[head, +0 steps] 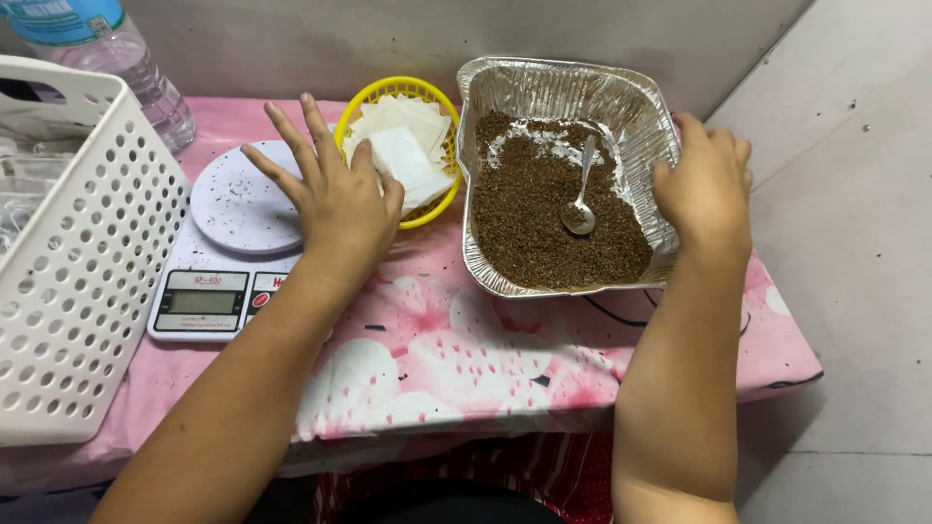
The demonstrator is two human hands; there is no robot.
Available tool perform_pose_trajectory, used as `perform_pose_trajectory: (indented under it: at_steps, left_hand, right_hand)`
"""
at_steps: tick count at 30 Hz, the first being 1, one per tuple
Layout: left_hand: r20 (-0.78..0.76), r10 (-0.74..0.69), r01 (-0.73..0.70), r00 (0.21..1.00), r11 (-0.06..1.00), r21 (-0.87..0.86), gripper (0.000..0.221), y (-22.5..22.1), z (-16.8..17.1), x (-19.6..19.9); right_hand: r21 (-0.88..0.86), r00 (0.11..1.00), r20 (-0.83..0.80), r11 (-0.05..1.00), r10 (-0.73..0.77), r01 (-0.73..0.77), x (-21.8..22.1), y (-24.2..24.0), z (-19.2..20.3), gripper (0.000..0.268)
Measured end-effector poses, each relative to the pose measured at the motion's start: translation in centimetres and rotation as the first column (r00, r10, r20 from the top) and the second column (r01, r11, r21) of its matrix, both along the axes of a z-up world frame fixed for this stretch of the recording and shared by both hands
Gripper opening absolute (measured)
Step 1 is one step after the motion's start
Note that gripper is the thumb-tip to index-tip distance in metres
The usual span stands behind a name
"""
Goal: The person fills small white bags with dark granules using a spoon and places them into a white basket.
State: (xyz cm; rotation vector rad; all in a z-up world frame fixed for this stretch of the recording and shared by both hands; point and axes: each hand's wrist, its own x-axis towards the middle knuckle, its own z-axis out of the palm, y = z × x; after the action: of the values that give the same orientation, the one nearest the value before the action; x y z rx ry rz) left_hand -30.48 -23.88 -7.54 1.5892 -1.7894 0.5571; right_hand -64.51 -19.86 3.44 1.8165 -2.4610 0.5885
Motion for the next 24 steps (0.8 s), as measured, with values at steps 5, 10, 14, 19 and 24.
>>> perform_pose_trajectory:
  at_steps: [5, 10, 14, 19, 24]
  left_hand:
    - [0.201, 0.094, -0.122, 0.975, 0.984, 0.133, 0.044, -2.3, 2.3, -1.0]
    - [0.082, -0.272, 0.256, 0.959, 0.952, 0.166, 0.038, -3.7, 2.2, -1.2]
    - [0.087, -0.541, 0.543, 0.836, 0.839, -0.004, 0.030, -2.5, 1.5, -0.1]
    - [0.167, -0.547, 0.556, 0.820, 0.831, -0.008, 0.026, -2.5, 1.0, 1.8]
    - [0.113, -0.517, 0.529, 0.848, 0.836, -0.144, 0.008, -3.9, 0.7, 1.9]
  right_hand:
    - [-0.185, 0.940, -0.023, 0.923, 0.341, -0.339, 3.7, 1.2, 1.0, 0.048]
    - [-0.244, 0.848, -0.115, 0.813, 0.517, -0.528, 5.6, 1.3, 1.2, 0.037]
    - [-0.256, 0.788, -0.235, 0.746, 0.569, -0.615, 6.5, 1.7, 1.6, 0.030]
    - [-0.295, 0.750, -0.247, 0.689, 0.614, -0.662, 7.4, 1.7, 1.2, 0.025]
    - [-0.302, 0.736, -0.270, 0.671, 0.621, -0.677, 8.3, 1.7, 1.1, 0.018]
